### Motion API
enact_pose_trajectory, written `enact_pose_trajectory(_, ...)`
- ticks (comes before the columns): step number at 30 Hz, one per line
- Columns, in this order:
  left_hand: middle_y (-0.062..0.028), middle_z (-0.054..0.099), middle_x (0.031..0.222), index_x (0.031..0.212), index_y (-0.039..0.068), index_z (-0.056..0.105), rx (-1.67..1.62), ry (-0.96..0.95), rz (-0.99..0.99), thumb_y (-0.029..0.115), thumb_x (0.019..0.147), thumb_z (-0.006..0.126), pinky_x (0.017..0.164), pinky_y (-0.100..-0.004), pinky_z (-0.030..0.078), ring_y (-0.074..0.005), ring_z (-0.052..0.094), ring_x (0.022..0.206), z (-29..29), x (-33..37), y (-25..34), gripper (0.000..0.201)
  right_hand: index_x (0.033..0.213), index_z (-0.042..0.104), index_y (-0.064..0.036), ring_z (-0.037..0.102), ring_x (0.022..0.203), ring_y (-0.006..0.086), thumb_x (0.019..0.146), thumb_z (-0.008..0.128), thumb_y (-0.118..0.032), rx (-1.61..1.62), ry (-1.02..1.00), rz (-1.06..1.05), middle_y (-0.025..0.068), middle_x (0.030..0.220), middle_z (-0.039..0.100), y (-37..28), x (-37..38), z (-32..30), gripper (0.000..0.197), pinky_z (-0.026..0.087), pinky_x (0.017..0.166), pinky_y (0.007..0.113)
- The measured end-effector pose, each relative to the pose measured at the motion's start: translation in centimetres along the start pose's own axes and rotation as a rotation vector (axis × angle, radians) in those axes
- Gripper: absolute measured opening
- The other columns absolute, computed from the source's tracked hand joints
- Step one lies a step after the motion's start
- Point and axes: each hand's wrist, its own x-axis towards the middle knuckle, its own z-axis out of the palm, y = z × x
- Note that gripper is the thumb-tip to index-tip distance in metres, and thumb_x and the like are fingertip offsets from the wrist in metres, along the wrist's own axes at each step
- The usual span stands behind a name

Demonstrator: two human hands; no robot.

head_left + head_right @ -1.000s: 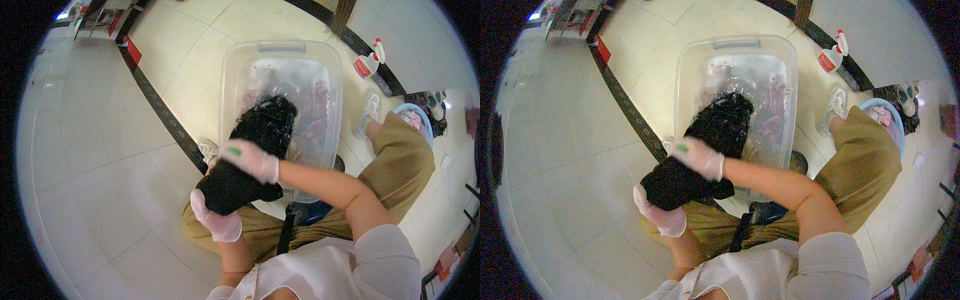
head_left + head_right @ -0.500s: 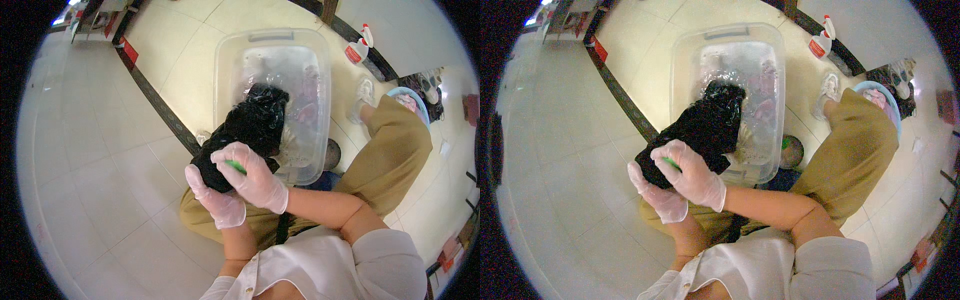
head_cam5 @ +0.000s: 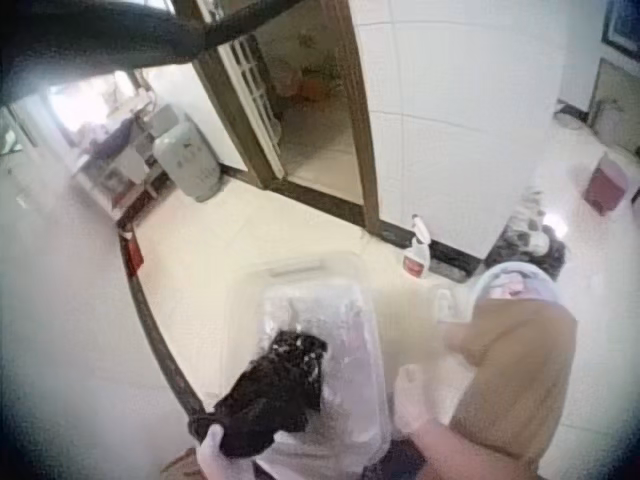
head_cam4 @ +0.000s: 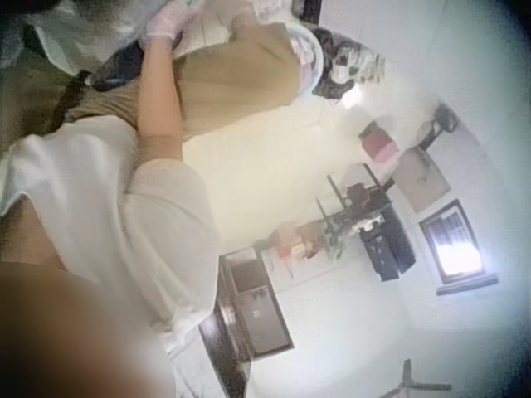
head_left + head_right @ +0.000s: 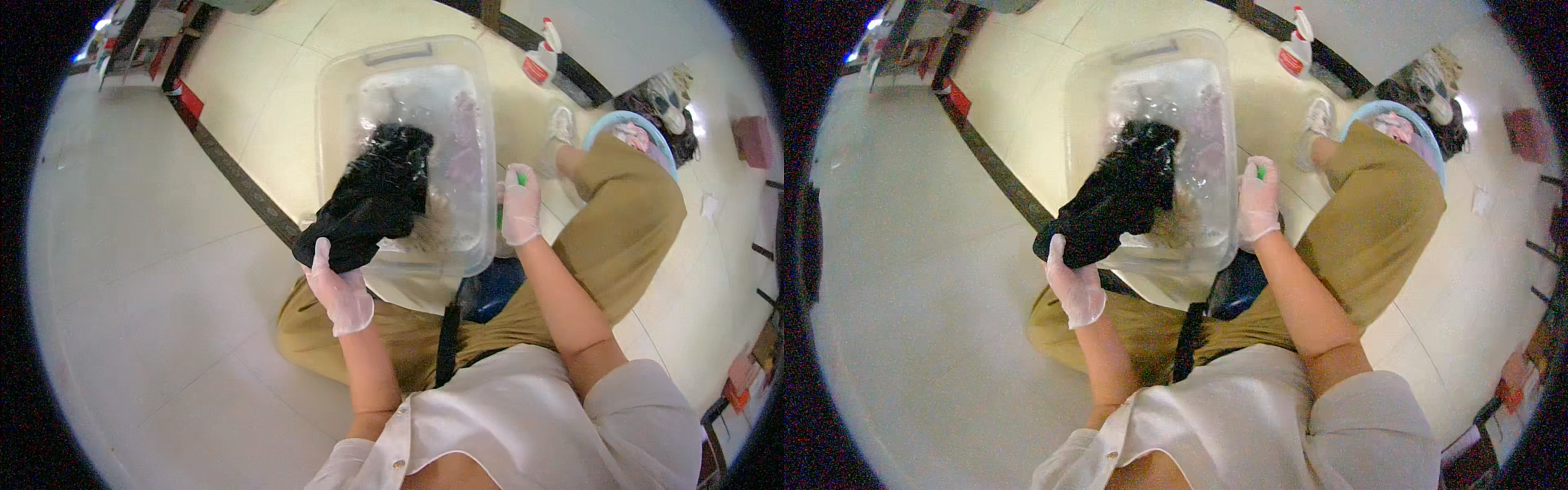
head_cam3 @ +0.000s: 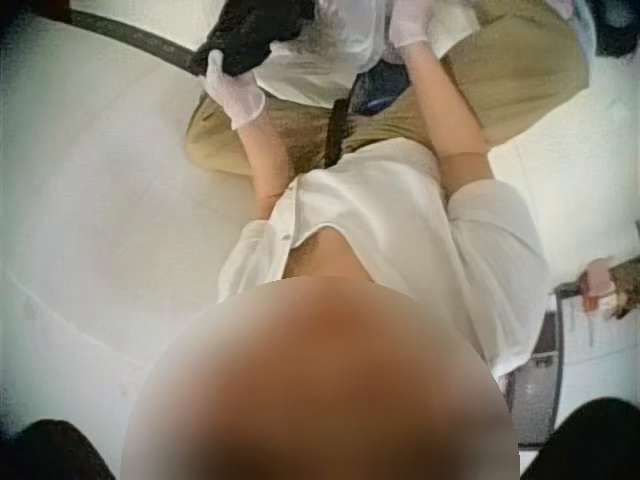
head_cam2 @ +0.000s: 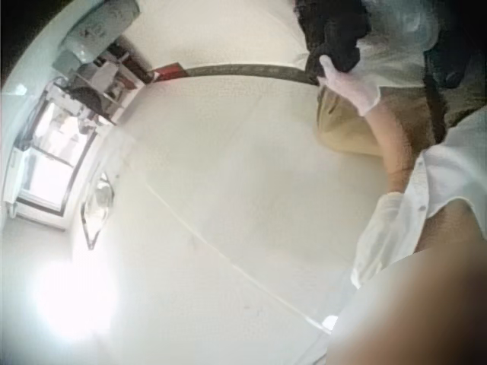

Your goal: The person sits on the floor and hand washes a black garment in a clear plastic tub filled with soapy water. They repeatedly scrub the fabric with gloved hands, using a green bar of soap to apply detergent, and rinse the item in the water.

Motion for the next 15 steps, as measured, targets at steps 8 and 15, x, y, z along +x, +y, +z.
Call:
enact_pose_trajectory(8,-0.0129,0.056,0.118,0.115,0.006,0.055,-0.531,-0.045,-0.598,0.026,0.084,0.051,0.092,-0.0477,0.044,-0.0312,0.054,0.106,-4.1,-0.4,-6.0,0.037,0.114,0.058,-0.0047,0.053,0.110,0.0295,0.075,0.055,-0.050,-1.270,-0.442,0.291,0.0188,0.115,0.057,10.4,1.8,-2.9,0.061,0.042,0.091,0.039)
enact_pose_trajectory(15,-0.0103,0.061,0.110,0.114,0.005,0.056,-0.191,-0.076,-0.648,0.012,0.080,0.062,0.082,-0.0389,0.051,-0.0267,0.060,0.097,-3.5,-0.9,-6.2,0.035,0.106,0.057,0.0003,0.050,0.107,0.0344,0.080,0.048,-0.031,-0.683,0.255,0.343,0.0216,0.112,0.055,9.7,3.3,-2.6,0.042,0.039,0.091,0.042)
